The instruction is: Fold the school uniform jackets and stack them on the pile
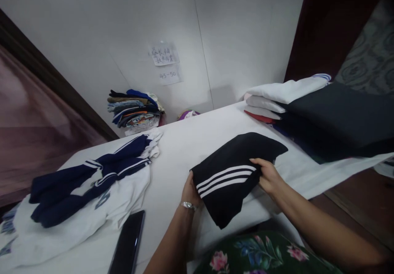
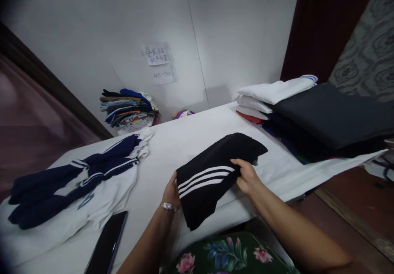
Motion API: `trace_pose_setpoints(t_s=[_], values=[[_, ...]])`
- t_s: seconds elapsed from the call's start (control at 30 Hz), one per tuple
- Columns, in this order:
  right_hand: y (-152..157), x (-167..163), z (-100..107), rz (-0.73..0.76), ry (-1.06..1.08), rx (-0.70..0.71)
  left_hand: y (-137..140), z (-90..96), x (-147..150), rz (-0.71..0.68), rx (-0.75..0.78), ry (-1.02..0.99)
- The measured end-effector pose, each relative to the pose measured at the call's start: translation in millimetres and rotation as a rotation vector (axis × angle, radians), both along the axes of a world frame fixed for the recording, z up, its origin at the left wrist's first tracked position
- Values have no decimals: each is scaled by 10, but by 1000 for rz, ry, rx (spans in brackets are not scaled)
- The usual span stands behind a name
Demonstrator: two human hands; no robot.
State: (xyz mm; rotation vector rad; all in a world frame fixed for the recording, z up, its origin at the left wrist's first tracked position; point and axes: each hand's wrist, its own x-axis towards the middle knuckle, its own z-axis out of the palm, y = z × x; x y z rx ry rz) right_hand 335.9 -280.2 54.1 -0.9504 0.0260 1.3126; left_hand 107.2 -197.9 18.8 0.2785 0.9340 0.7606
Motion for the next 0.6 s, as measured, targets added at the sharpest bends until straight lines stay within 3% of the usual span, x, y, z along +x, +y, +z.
trace_pose_setpoints(t_s=[0.37, 0.5, 0.6], values=[[573, 309, 674, 13, -35, 216, -67, -291, 58, 147, 256, 229], [1023, 588, 926, -8, -93, 329, -113, -425, 82, 113, 427, 304], [1500, 933, 1254, -79, -180, 461, -129, -491, 58, 86, 467, 332]])
